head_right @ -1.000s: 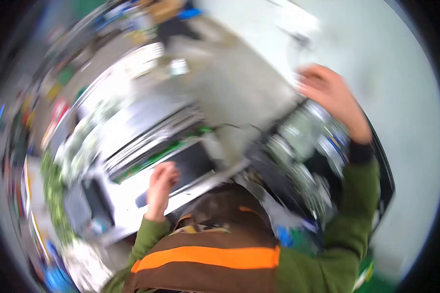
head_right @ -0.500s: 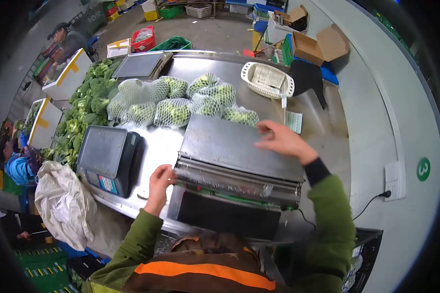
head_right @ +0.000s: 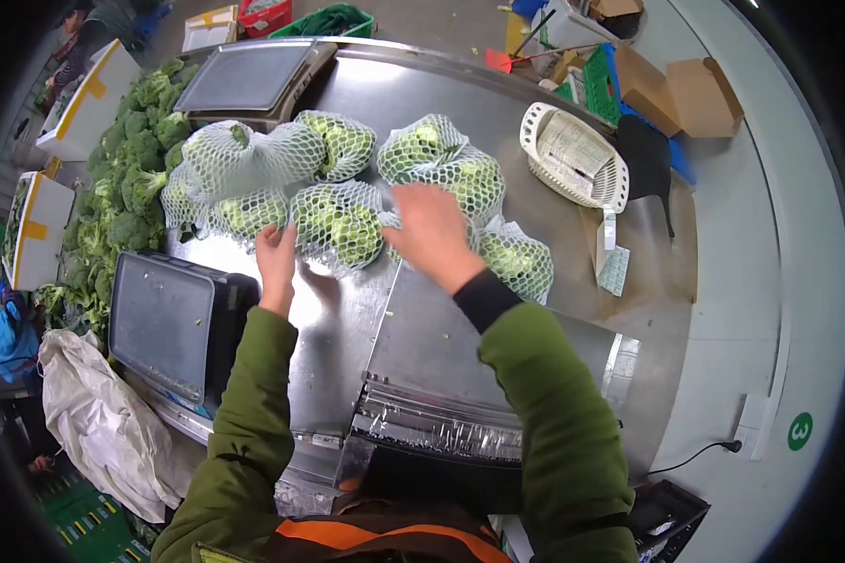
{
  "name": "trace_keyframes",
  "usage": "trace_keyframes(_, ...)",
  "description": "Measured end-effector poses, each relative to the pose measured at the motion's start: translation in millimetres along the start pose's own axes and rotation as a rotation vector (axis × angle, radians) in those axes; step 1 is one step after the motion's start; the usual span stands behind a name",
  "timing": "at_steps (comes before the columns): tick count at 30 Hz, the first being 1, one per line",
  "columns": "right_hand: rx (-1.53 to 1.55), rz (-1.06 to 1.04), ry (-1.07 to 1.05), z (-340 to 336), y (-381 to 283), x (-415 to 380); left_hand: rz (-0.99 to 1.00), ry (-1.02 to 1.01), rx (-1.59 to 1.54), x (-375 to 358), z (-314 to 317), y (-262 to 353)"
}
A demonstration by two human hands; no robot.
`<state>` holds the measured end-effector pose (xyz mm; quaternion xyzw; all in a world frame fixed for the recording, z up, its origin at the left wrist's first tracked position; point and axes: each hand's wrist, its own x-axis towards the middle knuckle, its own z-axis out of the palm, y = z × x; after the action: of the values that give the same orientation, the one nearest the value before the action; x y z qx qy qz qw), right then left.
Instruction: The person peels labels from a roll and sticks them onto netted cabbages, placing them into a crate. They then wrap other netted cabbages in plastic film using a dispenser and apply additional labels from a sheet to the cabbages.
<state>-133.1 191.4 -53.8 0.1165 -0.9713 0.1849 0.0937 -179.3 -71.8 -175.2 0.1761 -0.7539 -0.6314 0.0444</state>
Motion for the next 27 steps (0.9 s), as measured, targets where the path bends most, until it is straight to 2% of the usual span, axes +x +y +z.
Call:
trace_keyframes(1, 0.004, 0.005, -0.012, 7, -14, 17, -0.147, 0.027, -0.116, 7, 7, 0)
trace_keyframes(3, -0.048, 0.011, -0.42, 21, -33, 45, -0.266, 0.109, -0.155, 8, 21, -10)
trace_keyframes(4, -0.039, 0.012, -0.422, 36, -31, 52, -0.346, 0.119, -0.246, 3, 26, -12)
trace_keyframes(6, 0.005, 0.155, -0.575, 78, -19, 63, -0.492, 0.009, -0.528, -6, 35, -4)
trace_keyframes(7, 0.003, 0.147, -0.577, 92, -13, 68, -0.538, -0.052, -0.657, -9, 37, -4)
trace_keyframes(9, 0.249, 0.191, -0.582, 95, -14, 70, -0.548, -0.111, -0.723, -3, 32, -1)
trace_keyframes(10, 0.189, 0.182, -0.511, 95, -15, 65, -0.552, -0.184, -0.783, 0, 31, 3)
trace_keyframes(11, 0.183, 0.186, -0.514, 85, -25, 63, -0.506, -0.297, -0.824, 12, 30, -22)
trace_keyframes(14, 0.146, 0.04, -0.105, 55, -52, 55, -0.409, -0.261, -0.781, 6, 26, -3)
trace_keyframes(15, 0.147, 0.054, -0.1, 37, -60, 49, -0.366, -0.301, -0.842, -1, 24, 14)
trace_keyframes(17, 0.135, -0.026, 0.085, -3, -73, 38, -0.227, -0.379, -0.866, -20, 13, 48)
trace_keyframes(18, 0.133, -0.019, 0.096, -20, -75, 27, -0.223, -0.392, -0.862, -31, 11, 69)
trace_keyframes(20, 0.189, -0.02, 0.283, -59, -70, -4, -0.098, -0.468, -0.788, -60, 12, 111)
trace_keyframes(22, 0.235, 0.06, 0.305, -98, -62, -44, 0.003, -0.517, -0.708, -84, 24, 140)
trace_keyframes(23, 0.289, 0.142, 0.311, -114, -62, -76, 0.047, -0.542, -0.555, -106, 28, 164)
trace_keyframes(24, 0.27, 0.2, 0.295, -130, -59, -103, 0.174, -0.622, -0.444, -117, 38, 167)
trace_keyframes(27, 0.315, 0.474, 0.25, -147, -55, -178, 0.14, -1.013, -0.294, -159, 72, 168)
